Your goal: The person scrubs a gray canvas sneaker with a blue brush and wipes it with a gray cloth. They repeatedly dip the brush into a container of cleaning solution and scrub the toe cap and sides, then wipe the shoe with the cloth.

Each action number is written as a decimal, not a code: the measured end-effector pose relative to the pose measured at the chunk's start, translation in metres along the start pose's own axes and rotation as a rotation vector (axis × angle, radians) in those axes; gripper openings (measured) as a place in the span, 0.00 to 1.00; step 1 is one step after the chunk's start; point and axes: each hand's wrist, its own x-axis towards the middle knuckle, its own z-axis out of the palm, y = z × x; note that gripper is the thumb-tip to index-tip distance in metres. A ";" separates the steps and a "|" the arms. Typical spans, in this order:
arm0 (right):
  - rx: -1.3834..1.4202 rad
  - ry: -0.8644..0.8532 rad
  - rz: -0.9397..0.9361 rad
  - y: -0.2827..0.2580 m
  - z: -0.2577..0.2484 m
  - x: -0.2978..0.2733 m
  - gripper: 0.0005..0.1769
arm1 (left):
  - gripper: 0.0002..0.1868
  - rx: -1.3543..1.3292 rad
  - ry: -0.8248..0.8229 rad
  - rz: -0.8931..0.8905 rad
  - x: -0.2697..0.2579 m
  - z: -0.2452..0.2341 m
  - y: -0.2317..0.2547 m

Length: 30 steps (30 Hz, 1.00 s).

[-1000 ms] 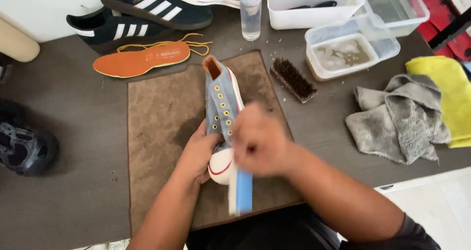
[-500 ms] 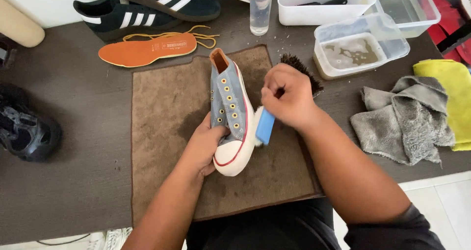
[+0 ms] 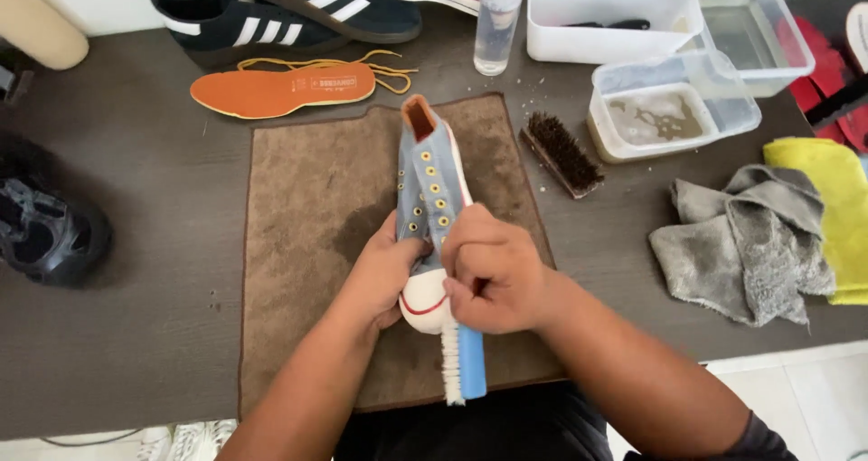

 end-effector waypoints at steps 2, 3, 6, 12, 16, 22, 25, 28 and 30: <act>-0.048 0.015 -0.019 0.048 -0.027 -0.013 0.18 | 0.32 -0.004 0.002 -0.007 -0.004 0.002 0.004; -0.106 0.036 -0.042 0.073 -0.042 -0.019 0.16 | 0.32 -0.003 -0.008 -0.010 -0.004 0.005 0.008; -0.221 0.101 0.026 0.068 -0.055 -0.013 0.18 | 0.33 -0.012 0.002 0.000 -0.018 0.012 0.014; -0.367 0.083 -0.059 0.064 -0.047 -0.028 0.19 | 0.33 0.009 -0.007 -0.032 -0.013 0.008 0.012; -0.308 0.151 0.077 0.066 -0.049 -0.019 0.15 | 0.33 0.036 -0.018 -0.042 -0.020 0.008 0.016; -0.059 0.078 0.102 0.053 -0.040 -0.023 0.17 | 0.34 0.048 -0.026 -0.050 -0.015 0.008 0.014; -0.254 0.114 0.206 0.062 -0.050 -0.019 0.16 | 0.32 0.025 0.006 -0.037 -0.020 0.010 0.017; -0.183 0.129 -0.026 0.039 -0.025 -0.014 0.17 | 0.33 0.039 -0.017 -0.035 -0.007 0.005 0.013; -0.109 0.047 0.001 0.011 -0.006 -0.016 0.17 | 0.29 0.041 0.004 -0.008 -0.003 0.002 0.004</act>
